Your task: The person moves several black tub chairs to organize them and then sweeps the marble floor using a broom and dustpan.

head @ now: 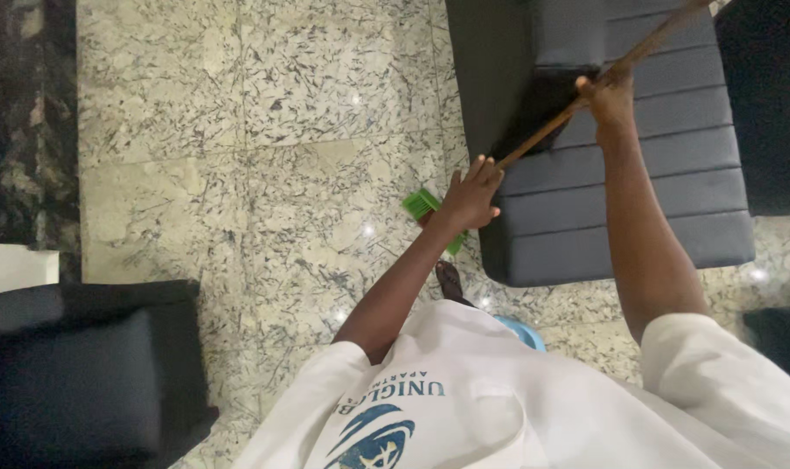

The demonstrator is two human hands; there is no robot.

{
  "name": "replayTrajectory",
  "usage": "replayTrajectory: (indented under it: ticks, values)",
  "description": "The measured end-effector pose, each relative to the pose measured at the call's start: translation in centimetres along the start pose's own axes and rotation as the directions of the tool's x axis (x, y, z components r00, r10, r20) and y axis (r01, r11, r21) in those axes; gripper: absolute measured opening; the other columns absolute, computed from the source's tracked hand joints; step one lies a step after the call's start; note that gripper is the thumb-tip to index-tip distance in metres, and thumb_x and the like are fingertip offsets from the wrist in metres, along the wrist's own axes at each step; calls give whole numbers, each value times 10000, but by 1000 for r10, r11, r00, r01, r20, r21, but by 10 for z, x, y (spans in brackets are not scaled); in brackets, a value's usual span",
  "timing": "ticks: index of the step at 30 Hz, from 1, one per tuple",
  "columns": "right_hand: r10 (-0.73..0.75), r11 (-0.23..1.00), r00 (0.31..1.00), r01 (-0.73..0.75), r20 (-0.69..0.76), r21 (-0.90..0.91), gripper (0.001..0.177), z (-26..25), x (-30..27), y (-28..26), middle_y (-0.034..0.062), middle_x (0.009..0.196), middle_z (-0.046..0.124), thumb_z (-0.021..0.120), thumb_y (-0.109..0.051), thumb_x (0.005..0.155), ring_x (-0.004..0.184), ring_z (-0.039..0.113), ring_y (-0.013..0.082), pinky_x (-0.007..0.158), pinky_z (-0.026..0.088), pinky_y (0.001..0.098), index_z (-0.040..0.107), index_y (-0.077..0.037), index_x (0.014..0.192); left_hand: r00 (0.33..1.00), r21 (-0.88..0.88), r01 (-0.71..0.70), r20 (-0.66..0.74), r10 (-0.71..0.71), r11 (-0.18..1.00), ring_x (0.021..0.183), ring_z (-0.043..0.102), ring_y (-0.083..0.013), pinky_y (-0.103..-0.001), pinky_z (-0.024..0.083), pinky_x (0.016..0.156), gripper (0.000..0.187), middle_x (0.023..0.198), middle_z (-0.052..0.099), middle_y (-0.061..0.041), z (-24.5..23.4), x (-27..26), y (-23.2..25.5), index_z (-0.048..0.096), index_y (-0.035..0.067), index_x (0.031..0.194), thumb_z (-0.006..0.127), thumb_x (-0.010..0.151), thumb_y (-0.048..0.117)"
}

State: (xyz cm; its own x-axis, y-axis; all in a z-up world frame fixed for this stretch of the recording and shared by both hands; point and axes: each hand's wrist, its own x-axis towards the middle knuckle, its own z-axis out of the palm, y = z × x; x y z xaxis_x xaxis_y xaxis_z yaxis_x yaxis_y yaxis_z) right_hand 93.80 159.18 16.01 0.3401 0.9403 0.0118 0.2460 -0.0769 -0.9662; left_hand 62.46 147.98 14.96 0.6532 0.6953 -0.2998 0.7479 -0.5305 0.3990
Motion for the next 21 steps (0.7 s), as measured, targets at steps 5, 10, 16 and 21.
replayTrajectory:
  ticks: [5, 10, 16, 21]
  values:
    - [215, 904, 965, -137, -152, 406, 517, -19, 66, -5, 26, 1044, 642, 750, -159, 904, 971, 647, 164, 848, 550, 375, 432, -162, 1312, 994, -19, -3, -111, 1, 1000, 1588, 59, -338, -595, 212, 1235, 863, 1717, 101, -146, -36, 63, 23, 240, 124, 1608, 704, 944, 419]
    - [-59, 912, 997, 38, 39, 408, 196, 18, -21, -82, 68, 981, 703, 701, -263, 1047, 916, 661, 153, 853, 529, 324, 603, -100, 1099, 858, -452, -103, -491, -151, 886, 1526, 244, -423, -544, 423, 1123, 1051, 1663, 201, -223, -27, 71, 26, 180, 90, 1624, 819, 819, 315]
    - [-204, 978, 723, 124, 660, 165, 392, 137, -192, -180, 84, 858, 679, 840, -287, 880, 755, 614, 172, 696, 550, 326, 572, -36, 744, 545, -765, -408, -642, -539, 498, 1145, 704, -204, -382, 598, 997, 570, 1282, 663, -82, 86, 14, -41, 539, 108, 1406, 809, 925, 253]
    - [-497, 859, 136, -61, 857, 508, 393, 184, -271, -263, 65, 868, 684, 831, -364, 902, 762, 612, 161, 700, 510, 315, 665, -11, 853, 356, -806, -333, -588, -726, 489, 864, 617, -130, -341, 543, 752, 323, 947, 630, -47, 131, -94, -42, 595, 56, 1106, 762, 860, 180]
